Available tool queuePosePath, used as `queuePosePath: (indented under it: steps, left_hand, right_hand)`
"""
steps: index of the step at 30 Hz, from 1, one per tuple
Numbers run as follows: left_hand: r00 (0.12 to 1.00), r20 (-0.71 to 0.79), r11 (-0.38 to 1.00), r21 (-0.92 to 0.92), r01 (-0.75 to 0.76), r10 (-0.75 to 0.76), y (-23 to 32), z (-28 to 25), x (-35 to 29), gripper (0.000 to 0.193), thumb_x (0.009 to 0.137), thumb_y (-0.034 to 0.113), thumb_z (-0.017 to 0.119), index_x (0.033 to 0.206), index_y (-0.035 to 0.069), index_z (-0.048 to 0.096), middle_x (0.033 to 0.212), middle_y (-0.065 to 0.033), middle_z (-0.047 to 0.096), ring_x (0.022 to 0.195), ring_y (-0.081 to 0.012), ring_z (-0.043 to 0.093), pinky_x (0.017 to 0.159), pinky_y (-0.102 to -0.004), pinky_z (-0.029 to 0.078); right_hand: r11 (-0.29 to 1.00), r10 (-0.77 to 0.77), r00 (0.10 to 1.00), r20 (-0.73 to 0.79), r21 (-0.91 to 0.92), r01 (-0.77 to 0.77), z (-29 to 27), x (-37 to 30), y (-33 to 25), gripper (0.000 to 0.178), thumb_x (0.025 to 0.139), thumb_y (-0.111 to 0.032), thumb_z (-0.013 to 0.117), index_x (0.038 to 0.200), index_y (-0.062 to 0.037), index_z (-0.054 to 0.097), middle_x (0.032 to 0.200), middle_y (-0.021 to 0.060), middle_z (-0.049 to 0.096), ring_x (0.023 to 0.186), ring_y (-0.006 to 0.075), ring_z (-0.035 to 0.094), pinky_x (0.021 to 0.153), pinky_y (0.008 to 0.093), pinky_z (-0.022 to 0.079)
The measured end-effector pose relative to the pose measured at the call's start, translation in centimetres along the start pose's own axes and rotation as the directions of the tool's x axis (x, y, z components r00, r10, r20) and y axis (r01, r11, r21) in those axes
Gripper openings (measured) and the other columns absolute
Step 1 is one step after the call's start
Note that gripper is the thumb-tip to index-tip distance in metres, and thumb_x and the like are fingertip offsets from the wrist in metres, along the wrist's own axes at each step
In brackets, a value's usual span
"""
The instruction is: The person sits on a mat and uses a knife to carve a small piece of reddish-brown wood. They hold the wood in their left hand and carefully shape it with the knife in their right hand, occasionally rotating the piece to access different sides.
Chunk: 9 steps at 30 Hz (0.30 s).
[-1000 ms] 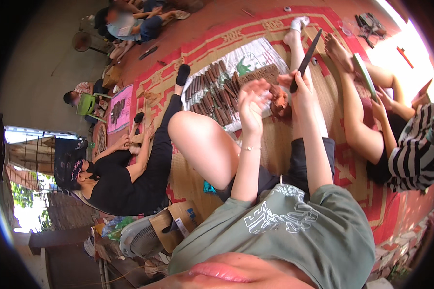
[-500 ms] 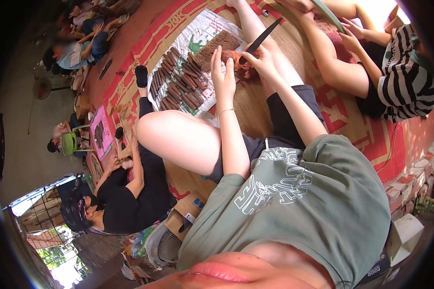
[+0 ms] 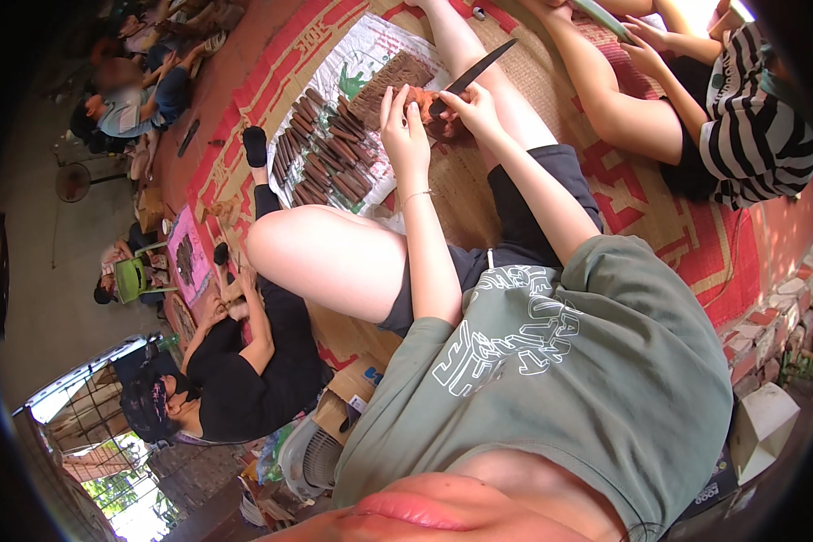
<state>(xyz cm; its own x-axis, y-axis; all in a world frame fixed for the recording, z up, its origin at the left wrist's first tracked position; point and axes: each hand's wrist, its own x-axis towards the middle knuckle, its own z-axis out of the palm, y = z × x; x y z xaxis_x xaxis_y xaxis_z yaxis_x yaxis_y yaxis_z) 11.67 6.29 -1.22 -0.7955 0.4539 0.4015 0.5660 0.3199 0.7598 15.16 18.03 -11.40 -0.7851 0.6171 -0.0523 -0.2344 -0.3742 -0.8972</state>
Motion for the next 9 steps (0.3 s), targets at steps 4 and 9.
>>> queuePosePath:
  steps: [4,9]
  left_hand:
    - [1.000,0.006,1.000,-0.001,-0.003,0.003,0.3,0.1,-0.1,0.030,0.088,0.011,0.046,0.114,-0.001,0.056,0.128,-0.0241,0.043,0.117,-0.0363,0.044,0.097,-0.0392,0.036]
    - [1.000,0.016,1.000,-0.010,0.012,-0.012,0.4,-0.3,-0.5,0.031,0.088,0.011,0.046,0.116,-0.001,0.054,0.130,-0.0239,0.042,0.119,-0.0362,0.042,0.099,-0.0393,0.034]
  right_hand:
    - [0.999,0.042,0.999,-0.011,0.006,-0.042,-0.9,0.5,1.0,0.020,0.082,-0.018,0.065,0.085,-0.0007,0.057,0.072,0.0058,0.064,0.056,0.0097,0.060,0.051,0.0180,0.045]
    - [0.994,0.083,0.993,0.089,0.060,-0.088,-1.2,0.6,0.9,0.021,0.082,-0.020,0.065,0.086,-0.0010,0.057,0.072,0.0058,0.064,0.060,0.0107,0.062,0.052,0.0173,0.046]
